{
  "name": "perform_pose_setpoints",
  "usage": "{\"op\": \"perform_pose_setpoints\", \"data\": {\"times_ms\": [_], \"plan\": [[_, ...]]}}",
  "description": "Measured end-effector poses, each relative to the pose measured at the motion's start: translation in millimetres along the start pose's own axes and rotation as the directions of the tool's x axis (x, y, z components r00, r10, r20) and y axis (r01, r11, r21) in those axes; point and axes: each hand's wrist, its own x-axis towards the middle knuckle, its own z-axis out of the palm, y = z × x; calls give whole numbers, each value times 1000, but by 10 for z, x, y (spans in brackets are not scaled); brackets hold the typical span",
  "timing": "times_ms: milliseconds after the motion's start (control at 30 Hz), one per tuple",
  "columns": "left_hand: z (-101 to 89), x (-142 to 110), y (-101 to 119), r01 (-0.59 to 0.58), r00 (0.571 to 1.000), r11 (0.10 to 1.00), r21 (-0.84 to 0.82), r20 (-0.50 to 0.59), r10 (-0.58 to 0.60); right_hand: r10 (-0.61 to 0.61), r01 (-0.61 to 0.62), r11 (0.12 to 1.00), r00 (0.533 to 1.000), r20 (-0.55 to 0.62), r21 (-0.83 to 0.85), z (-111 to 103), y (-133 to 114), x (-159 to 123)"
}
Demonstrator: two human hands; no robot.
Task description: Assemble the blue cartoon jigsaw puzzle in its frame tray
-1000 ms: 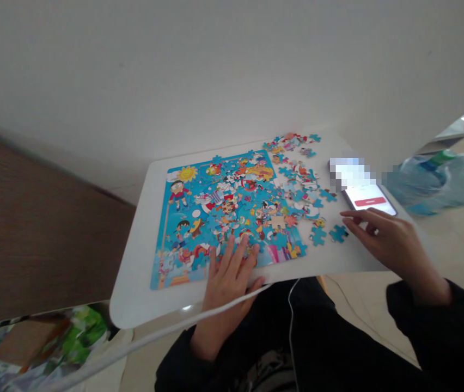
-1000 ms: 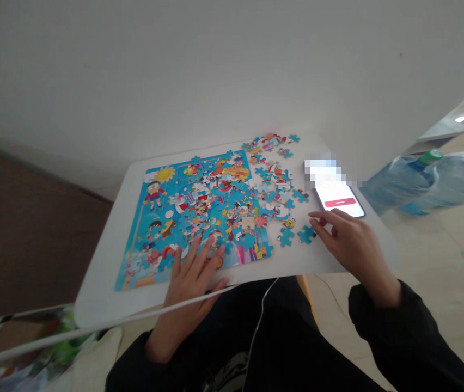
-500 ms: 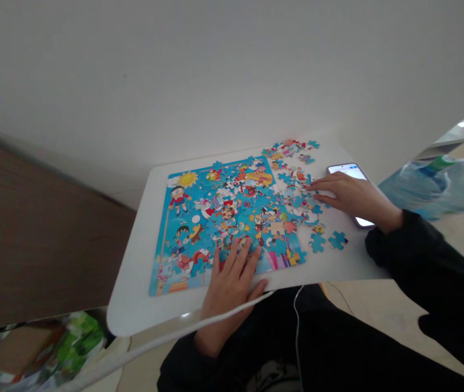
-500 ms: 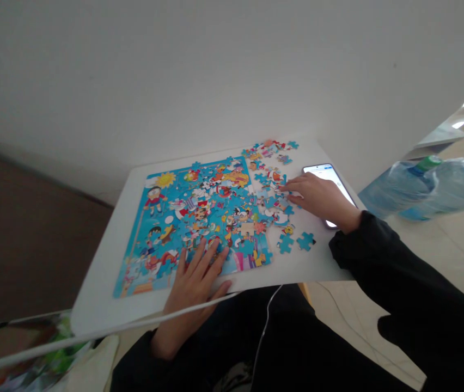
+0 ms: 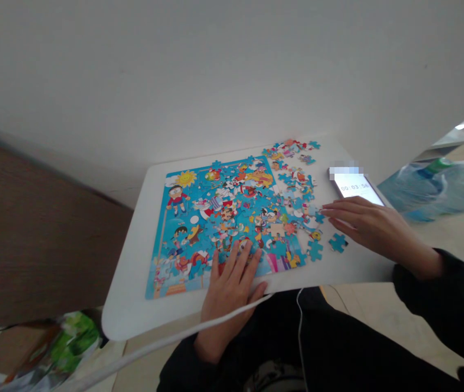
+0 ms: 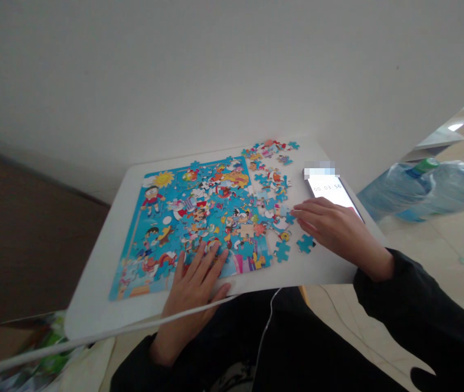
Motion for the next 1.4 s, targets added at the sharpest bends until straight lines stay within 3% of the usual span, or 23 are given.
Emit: {"op": "perform_pose_setpoints", "data": {"times_ms": [200,367,500,667,833,967,1167,1267,1400], "plan": [[-2,0,-2,-2,1000,1000,8,9,2,-132,128,987,991,33,95,16,-229,102],[-1,-5,-2,-3,1000,1000,9,21,3,-33,25,992,997,63,123,-4,-205,189],[-11,0,-3,-10,1000,1000,8,17,9,95,-99,995,987,133,23,-45,-290,371],[-51,7,16,0,1000,1000,-18,6,0,57,-64,997,980,188,34,19,-296,479],[-98,-45,22,9,1000,996,-89,-11,-10,26,-28,999,997,75,34,28,-190,482],[-162,-142,-48,85,991,971,-223,-82,-106,-81,89,988,995,-63,129,-154,-359,698],[-366,-217,-213,206,909,830,-518,-213,-358,-358,354,784,929,-94,510,-290,-1035,1023],[-451,-182,-253,235,869,684,-691,-165,-465,-351,377,694,921,-169,613,-238,-1280,1062],[-470,-109,-250,273,836,467,-841,-34,-548,-268,340,650,939,-214,680,-186,-1395,1028]]}}
